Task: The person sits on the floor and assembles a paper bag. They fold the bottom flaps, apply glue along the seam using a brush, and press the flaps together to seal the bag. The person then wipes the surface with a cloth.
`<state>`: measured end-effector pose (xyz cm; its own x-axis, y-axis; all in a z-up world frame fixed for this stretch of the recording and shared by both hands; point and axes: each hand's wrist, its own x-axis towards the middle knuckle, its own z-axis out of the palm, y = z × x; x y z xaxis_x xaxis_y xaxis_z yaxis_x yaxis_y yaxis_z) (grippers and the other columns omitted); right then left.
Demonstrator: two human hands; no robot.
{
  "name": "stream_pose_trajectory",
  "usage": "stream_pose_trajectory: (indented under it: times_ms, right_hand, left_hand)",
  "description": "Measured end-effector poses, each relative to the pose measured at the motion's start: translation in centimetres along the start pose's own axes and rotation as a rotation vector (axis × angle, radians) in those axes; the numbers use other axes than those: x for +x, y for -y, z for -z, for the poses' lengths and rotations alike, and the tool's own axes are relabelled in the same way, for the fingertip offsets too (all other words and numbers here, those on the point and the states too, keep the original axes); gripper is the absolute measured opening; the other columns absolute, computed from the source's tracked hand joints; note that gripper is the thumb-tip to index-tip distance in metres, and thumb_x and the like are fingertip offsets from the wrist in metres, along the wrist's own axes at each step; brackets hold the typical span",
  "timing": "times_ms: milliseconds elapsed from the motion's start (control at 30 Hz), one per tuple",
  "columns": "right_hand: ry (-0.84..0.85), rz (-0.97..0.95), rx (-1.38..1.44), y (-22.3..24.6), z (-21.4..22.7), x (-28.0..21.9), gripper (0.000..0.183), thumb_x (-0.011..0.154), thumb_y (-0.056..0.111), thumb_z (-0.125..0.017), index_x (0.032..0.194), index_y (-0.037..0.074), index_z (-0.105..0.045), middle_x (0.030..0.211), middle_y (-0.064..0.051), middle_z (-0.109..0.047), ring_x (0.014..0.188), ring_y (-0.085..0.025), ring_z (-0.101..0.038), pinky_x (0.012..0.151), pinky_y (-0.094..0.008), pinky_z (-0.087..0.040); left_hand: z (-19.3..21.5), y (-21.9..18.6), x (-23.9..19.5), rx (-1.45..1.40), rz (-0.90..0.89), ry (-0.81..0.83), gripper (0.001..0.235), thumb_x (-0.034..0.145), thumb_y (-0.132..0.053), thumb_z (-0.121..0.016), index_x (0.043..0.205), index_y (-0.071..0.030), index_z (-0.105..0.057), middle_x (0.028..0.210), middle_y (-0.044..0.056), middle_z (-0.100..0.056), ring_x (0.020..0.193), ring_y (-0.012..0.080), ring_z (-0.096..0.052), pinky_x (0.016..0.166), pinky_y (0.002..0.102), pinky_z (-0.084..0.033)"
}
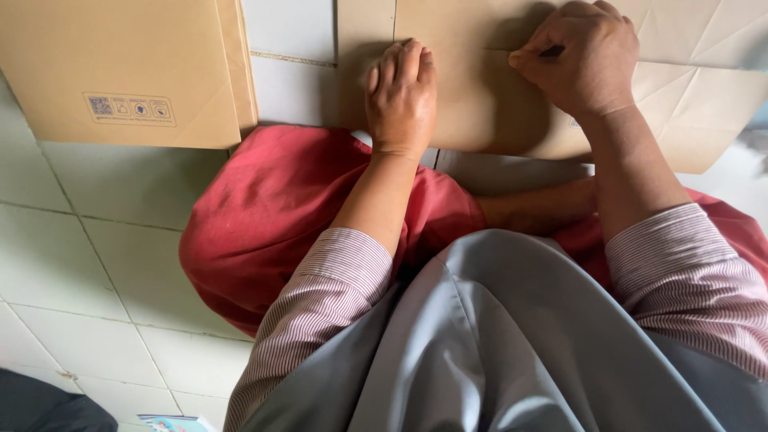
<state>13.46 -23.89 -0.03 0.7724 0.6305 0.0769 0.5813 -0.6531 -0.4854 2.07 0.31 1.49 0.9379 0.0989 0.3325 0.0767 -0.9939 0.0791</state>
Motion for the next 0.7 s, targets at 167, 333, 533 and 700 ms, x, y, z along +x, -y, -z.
stream_pose_trajectory:
  times_ms: [167, 333, 533, 700]
  right_hand:
    - [0.005, -0.027, -0.055, -0.1, -0.4, -0.2, 0.021, 0.091, 0.039, -0.097, 0.089, 0.028, -0.079, 0.098, 0.012, -0.073, 0.087, -0.017, -0.064, 0.085, -0.037, -0.047]
    - [-0.008, -0.029, -0.085, -0.2, -0.6, -0.2, 0.021, 0.089, 0.042, -0.098, 0.091, 0.030, -0.080, 0.099, 0.013, -0.074, 0.088, -0.016, -0.065, 0.083, -0.035, -0.048]
    - [0.004, -0.028, -0.085, -0.1, -0.5, -0.2, 0.021, 0.090, 0.041, -0.097, 0.091, 0.030, -0.080, 0.098, 0.012, -0.074, 0.086, -0.017, -0.065, 0.082, -0.035, -0.048]
    - [-0.014, -0.024, -0.094, -0.5, -0.7, -0.2, 0.022, 0.088, 0.040, -0.098, 0.090, 0.028, -0.080, 0.099, 0.012, -0.075, 0.087, -0.016, -0.067, 0.083, -0.034, -0.050]
  left_hand:
    - [0.2, -0.6, -1.0, 0.018, -0.018, 0.022, 0.015, 0.096, -0.002, -0.064, 0.107, -0.002, -0.074, 0.117, 0.013, -0.067, 0.113, 0.0318, -0.066, 0.092, 0.044, -0.054]
    - [0.8, -2.1, -2.2, 0.067, 0.007, 0.152, 0.034, 0.090, -0.013, -0.075, 0.119, 0.004, -0.073, 0.127, 0.021, -0.065, 0.120, 0.0365, -0.064, 0.105, 0.047, -0.051]
    - [0.4, -2.5, -2.7, 0.155, 0.027, 0.301, 0.057, 0.087, -0.035, -0.084, 0.131, 0.000, -0.070, 0.135, 0.019, -0.060, 0.129, 0.0348, -0.061, 0.114, 0.046, -0.043]
    - [0.2, -2.5, -2.6, 0.121, 0.056, 0.203, 0.060, 0.082, -0.030, -0.093, 0.127, 0.001, -0.070, 0.133, 0.021, -0.063, 0.125, 0.0346, -0.066, 0.112, 0.046, -0.046]
